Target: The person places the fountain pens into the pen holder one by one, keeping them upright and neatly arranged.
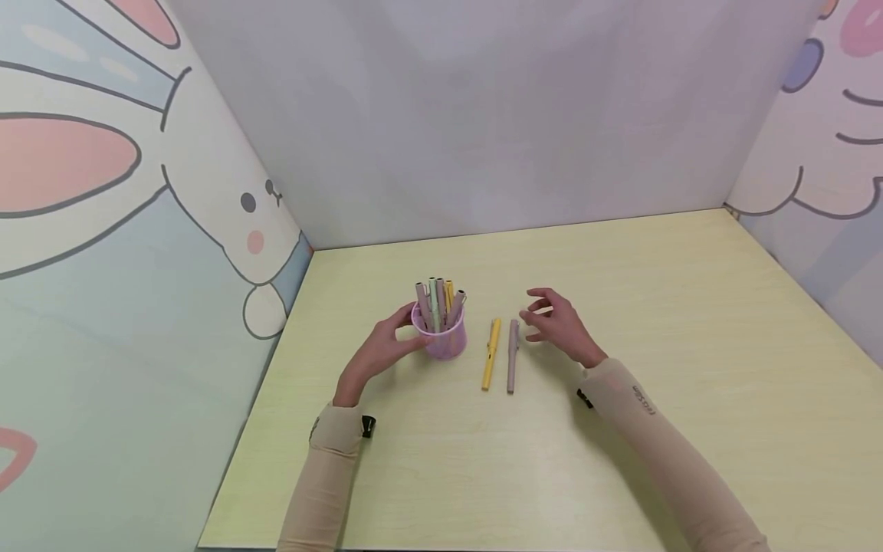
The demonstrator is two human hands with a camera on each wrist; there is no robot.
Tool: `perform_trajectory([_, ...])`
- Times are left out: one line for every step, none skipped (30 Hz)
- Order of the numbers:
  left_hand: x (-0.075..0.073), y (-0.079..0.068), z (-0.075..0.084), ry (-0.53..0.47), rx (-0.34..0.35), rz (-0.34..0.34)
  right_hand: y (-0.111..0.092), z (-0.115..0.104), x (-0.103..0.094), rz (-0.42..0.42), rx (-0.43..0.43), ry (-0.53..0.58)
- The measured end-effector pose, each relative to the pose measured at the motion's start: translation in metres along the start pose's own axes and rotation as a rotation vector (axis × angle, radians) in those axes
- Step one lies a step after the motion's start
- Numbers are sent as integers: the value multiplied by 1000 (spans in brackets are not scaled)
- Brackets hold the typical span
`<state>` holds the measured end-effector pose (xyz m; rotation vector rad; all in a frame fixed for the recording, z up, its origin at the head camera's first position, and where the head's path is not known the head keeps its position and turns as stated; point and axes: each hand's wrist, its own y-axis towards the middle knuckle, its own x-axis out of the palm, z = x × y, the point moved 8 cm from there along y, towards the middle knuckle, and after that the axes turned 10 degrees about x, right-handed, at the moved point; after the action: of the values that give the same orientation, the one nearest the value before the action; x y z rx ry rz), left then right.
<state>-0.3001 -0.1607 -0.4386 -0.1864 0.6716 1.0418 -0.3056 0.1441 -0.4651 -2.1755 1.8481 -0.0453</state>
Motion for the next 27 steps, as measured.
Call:
perform_trajectory([0,0,0,1,1,1,0,1,0,-5,11,-2])
perform_trajectory([0,0,-1,2,2,3,1,3,1,-11,18,-9])
perform_trajectory([0,0,-1,1,4,4,1,3,2,-17,25,-11])
perform_trajectory([0,0,-1,2,5,5,1,4,2,-23,30,-13])
perform_trajectory([0,0,-1,1,8,6,1,4,3,-27,34,-16])
perform_trajectory([0,-1,-1,-2,10,7,0,5,3,-32,37,-21])
perform_trajectory([0,-1,-1,-3,12,8,0,5,4,-38,43,-25])
perform_trajectory([0,-1,-1,-3,14,9,0,6,4,-43,49,-29])
perform_trajectory([0,-1,-1,-3,15,9,0,6,5,-48,56,-30])
perform_trajectory([0,-1,-1,-1,15,10,-1,6,6,-52,63,-32])
perform_trajectory([0,-1,-1,-2,16,10,-1,6,6,-56,72,-33])
perform_trajectory([0,-1,-1,-2,16,11,-1,6,7,-58,81,-35])
perform_trajectory([0,-1,-1,0,14,12,-1,7,8,-62,90,-35])
perform_trajectory([0,-1,-2,0,13,12,-2,7,9,-63,98,-36])
perform_trajectory([0,-1,-2,0,12,12,-2,8,10,-66,104,-36])
perform_trajectory([-1,-1,-2,0,12,13,-1,8,11,-67,112,-38])
perform_trajectory([-1,-1,-2,-1,11,13,-1,9,11,-69,117,-41])
perform_trajectory([-1,-1,-2,-1,11,13,-1,10,12,-70,123,-45])
perform_trajectory([-1,-2,-2,-1,11,13,-1,10,13,-72,125,-51])
perform_trajectory([-1,-2,-2,-1,12,13,0,11,14,-72,131,-54])
perform_trajectory([-1,-2,-2,1,12,13,0,11,14,-73,136,-57])
perform_trajectory([-1,-2,-2,2,12,12,0,11,15,-72,140,-60])
perform_trajectory([-1,-2,-2,2,13,12,0,12,15,-71,143,-64])
perform_trajectory([-1,-2,-2,2,13,12,0,11,15,-71,147,-67])
perform_trajectory([-1,-2,-2,3,13,11,0,11,16,-70,151,-69])
perform_trajectory([-1,-2,-2,3,13,11,0,12,16,-68,157,-67])
perform_trajectory([-1,-2,-2,2,12,11,0,12,16,-68,162,-68])
